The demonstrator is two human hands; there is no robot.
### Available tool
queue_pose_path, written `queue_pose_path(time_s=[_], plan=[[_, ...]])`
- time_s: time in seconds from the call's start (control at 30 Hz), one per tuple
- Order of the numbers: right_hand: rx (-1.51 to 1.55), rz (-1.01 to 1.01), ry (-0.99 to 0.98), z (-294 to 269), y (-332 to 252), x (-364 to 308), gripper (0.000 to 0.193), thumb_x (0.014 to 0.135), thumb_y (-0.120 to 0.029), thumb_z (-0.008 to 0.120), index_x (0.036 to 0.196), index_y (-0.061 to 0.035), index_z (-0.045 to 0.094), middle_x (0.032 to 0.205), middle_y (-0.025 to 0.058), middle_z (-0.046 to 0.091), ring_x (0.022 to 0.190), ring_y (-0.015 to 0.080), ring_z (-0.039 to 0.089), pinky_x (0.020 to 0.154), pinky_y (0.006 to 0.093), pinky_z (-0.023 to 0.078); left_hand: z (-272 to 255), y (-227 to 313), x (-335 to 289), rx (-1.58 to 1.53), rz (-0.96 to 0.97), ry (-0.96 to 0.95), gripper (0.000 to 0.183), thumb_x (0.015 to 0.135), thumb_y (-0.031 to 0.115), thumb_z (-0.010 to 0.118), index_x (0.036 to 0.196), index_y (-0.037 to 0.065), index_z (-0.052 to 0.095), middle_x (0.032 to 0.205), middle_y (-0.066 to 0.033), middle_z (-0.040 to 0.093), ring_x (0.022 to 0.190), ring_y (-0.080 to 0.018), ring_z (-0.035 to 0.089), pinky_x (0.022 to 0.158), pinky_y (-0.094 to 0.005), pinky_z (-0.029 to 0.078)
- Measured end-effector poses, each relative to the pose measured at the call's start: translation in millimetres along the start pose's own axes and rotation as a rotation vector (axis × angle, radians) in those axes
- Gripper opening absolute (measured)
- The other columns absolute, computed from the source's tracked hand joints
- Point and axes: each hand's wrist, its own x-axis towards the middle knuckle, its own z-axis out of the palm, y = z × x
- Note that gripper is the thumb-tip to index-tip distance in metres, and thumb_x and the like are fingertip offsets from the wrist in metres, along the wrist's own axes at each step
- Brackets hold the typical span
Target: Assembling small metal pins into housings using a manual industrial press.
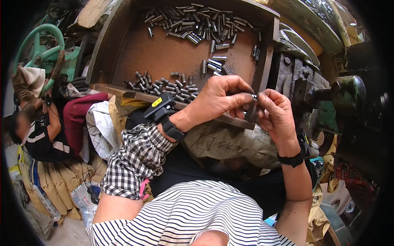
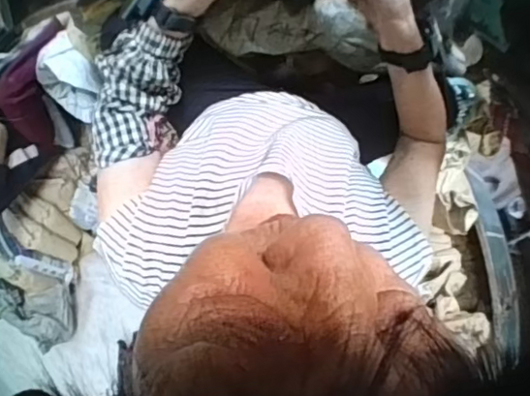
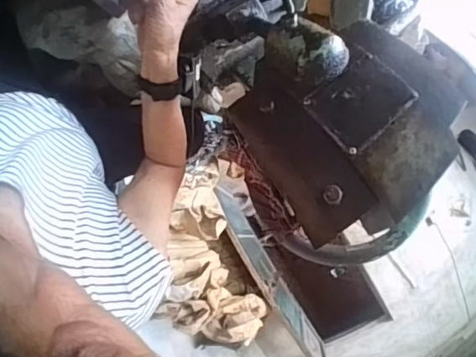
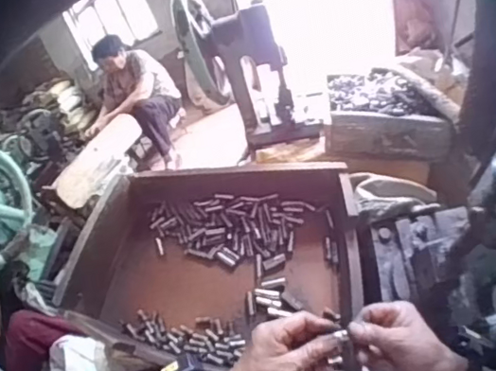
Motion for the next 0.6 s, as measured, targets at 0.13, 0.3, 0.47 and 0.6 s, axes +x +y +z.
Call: queue_pose_path(time_s=[0.13, 0.3, 0.47, 0.6], plan=[[-0.304, -0.181, 0.140, 12, -2, -4, 0.018, 0.089, -0.020, 0.062, 0.079, -0.0049, 0.059, 0.057, -0.0015, 0.054, 0.038, 0.0004, 0.041, 0.032, 0.0139, 0.027, -2, -2, -1, -0.030, 0.012, 0.071, 0.017, 0.090, 0.012, 0.059, 0.098, -0.002, 0.057, 0.078, -0.0070, 0.065, 0.060, -0.0094, 0.063, 0.050, -0.0193, 0.051], [-0.117, -0.244, 0.217, -15, -11, -8, 0.020, 0.090, -0.020, 0.060, 0.081, -0.0023, 0.059, 0.057, 0.0008, 0.056, 0.038, 0.0016, 0.043, 0.033, 0.0158, 0.031, -22, -7, -1, -0.188, 0.106, 0.247, 0.020, 0.091, 0.017, 0.058, 0.100, -0.001, 0.055, 0.080, -0.0080, 0.065, 0.060, -0.0097, 0.063, 0.053, -0.0188, 0.052], [-0.285, -0.201, 0.212, -5, 4, -9, 0.022, 0.091, -0.022, 0.060, 0.083, -0.0017, 0.059, 0.059, 0.0024, 0.058, 0.038, 0.0018, 0.045, 0.034, 0.0156, 0.032, -7, -9, 0, -0.159, -0.035, 0.066, 0.021, 0.091, 0.015, 0.057, 0.103, -0.002, 0.055, 0.082, -0.0079, 0.065, 0.063, -0.0094, 0.062, 0.055, -0.0194, 0.052], [-0.233, -0.139, 0.178, -6, 7, -7, 0.025, 0.090, -0.025, 0.060, 0.083, -0.0014, 0.058, 0.059, 0.0029, 0.058, 0.038, 0.0020, 0.045, 0.035, 0.0154, 0.033, -3, -7, -1, -0.116, -0.058, 0.070, 0.021, 0.092, 0.014, 0.056, 0.104, -0.002, 0.056, 0.084, -0.0074, 0.065, 0.065, -0.0092, 0.062, 0.057, -0.0197, 0.051]])
